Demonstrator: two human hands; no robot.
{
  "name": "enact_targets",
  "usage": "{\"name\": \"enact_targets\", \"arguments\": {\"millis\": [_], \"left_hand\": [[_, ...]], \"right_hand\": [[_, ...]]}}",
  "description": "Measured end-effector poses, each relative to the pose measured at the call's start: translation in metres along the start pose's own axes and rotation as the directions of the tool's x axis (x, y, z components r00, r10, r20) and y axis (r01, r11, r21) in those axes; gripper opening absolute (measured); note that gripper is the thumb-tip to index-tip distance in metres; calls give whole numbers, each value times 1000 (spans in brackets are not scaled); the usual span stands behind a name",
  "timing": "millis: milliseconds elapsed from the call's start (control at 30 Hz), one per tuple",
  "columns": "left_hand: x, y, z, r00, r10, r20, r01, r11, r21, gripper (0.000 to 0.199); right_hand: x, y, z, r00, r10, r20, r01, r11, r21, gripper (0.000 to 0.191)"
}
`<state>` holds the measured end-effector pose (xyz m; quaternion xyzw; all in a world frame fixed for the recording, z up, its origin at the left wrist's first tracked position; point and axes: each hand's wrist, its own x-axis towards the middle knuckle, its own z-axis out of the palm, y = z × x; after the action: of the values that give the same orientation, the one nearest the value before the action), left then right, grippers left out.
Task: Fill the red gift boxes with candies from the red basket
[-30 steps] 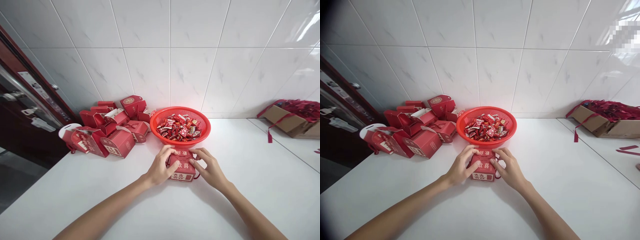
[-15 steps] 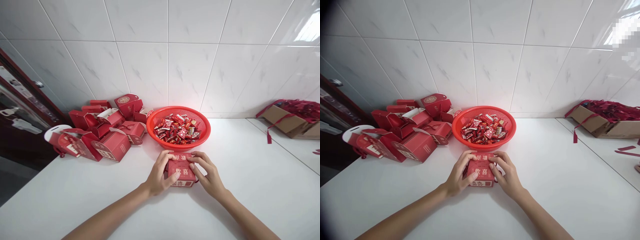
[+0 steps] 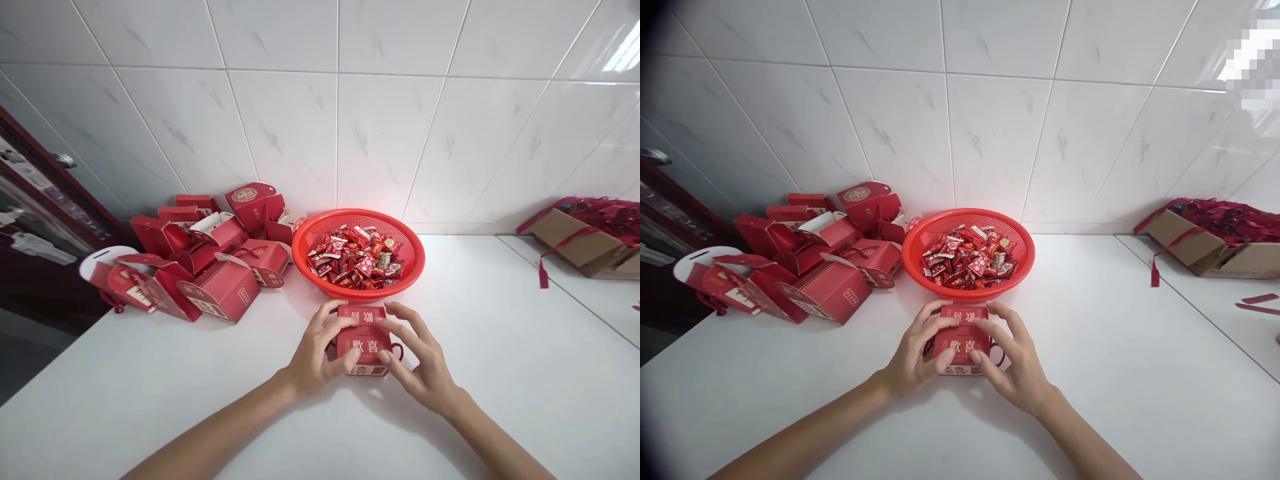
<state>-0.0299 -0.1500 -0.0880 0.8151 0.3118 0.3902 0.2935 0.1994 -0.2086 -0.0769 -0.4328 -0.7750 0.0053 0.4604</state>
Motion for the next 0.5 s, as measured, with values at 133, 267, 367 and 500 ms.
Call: {"name": "enact_targets", "arguments": {"millis": [133,267,367,500], "left_hand": [[-1,2,1,999,-33,-4,33,999,8,38],[4,8,-6,997,-79,27,80,996,-48,40],[12,13,-15,981,-193,14,193,971,-142,39],[23,17,-20,921,-389,29,383,889,-253,36]], "right_hand": [[-1,0,4,999,-50,15,51,998,-29,27],[-1,1,7,999,-50,12,51,998,-42,25],[0,0,7,999,-48,11,49,998,-36,25],[1,-2,7,999,-32,0,32,999,-38,26]]}}
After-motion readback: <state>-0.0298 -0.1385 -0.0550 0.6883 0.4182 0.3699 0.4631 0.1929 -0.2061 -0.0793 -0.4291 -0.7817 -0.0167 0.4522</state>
